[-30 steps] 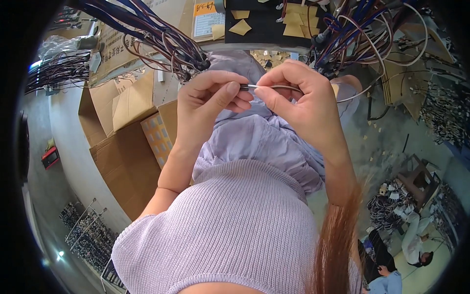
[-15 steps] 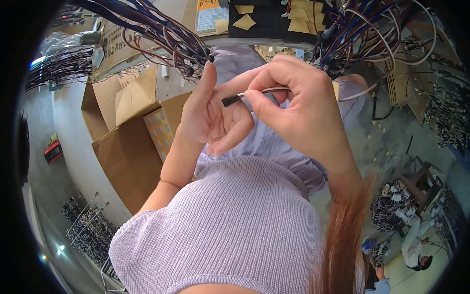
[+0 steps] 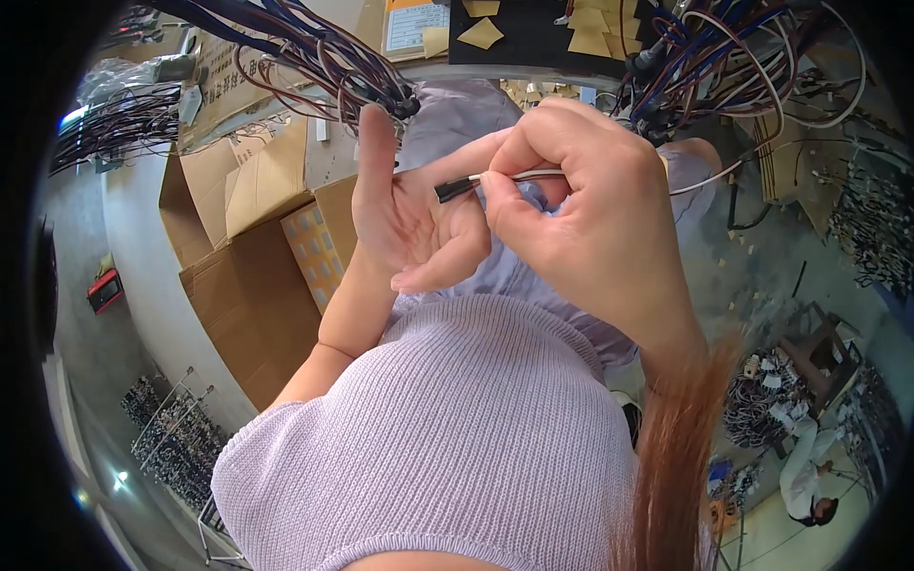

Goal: Attaching plastic connectors and foam pads to bundles of wires at a factory workbench.

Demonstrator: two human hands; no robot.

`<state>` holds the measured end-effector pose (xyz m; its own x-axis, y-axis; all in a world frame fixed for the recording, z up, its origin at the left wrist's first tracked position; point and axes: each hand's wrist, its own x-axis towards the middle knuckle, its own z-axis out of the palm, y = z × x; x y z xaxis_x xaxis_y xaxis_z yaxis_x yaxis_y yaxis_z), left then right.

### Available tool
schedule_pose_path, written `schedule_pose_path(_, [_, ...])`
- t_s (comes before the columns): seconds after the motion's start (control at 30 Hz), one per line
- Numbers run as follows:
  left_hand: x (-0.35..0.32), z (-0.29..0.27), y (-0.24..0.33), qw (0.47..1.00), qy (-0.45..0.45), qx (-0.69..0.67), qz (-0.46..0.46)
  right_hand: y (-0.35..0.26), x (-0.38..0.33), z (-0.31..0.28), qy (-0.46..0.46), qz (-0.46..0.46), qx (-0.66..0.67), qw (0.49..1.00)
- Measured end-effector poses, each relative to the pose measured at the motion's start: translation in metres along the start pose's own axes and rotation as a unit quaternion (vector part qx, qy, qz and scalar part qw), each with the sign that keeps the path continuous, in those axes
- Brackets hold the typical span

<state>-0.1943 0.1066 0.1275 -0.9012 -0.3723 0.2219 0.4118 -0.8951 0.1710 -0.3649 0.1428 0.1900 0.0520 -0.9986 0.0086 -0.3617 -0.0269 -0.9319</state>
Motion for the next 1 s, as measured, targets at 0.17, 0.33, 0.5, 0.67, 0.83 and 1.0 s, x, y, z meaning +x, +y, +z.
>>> schedule_pose_path(0.17, [0.001, 0.012, 0.012, 0.964, 0.111, 0.233, -0.059, 0.003, 0.005, -0.001, 0.002, 0.008, -0.011, 1.000])
schedule_pose_path(0.33, [-0.008, 0.014, 0.019, 0.950, 0.166, 0.264, -0.020, 0.015, 0.000, -0.019, 0.042, 0.069, 0.121, 0.989])
schedule_pose_path(0.5, [-0.011, 0.012, 0.020, 0.980, 0.154, 0.125, -0.003, 0.020, -0.003, -0.021, 0.060, 0.022, 0.066, 0.996])
schedule_pose_path(0.67, [-0.010, 0.008, 0.018, 0.968, 0.156, 0.196, -0.013, 0.021, -0.006, -0.019, 0.081, 0.002, -0.008, 0.997])
schedule_pose_path(0.83, [-0.016, -0.010, 0.026, 0.836, 0.064, 0.545, -0.016, 0.022, -0.009, -0.016, 0.032, -0.002, -0.032, 0.999])
schedule_pose_path(1.0, [-0.001, -0.001, 0.030, 0.554, 0.163, 0.816, 0.006, 0.056, -0.006, 0.021, 0.062, 0.001, -0.039, 0.997])
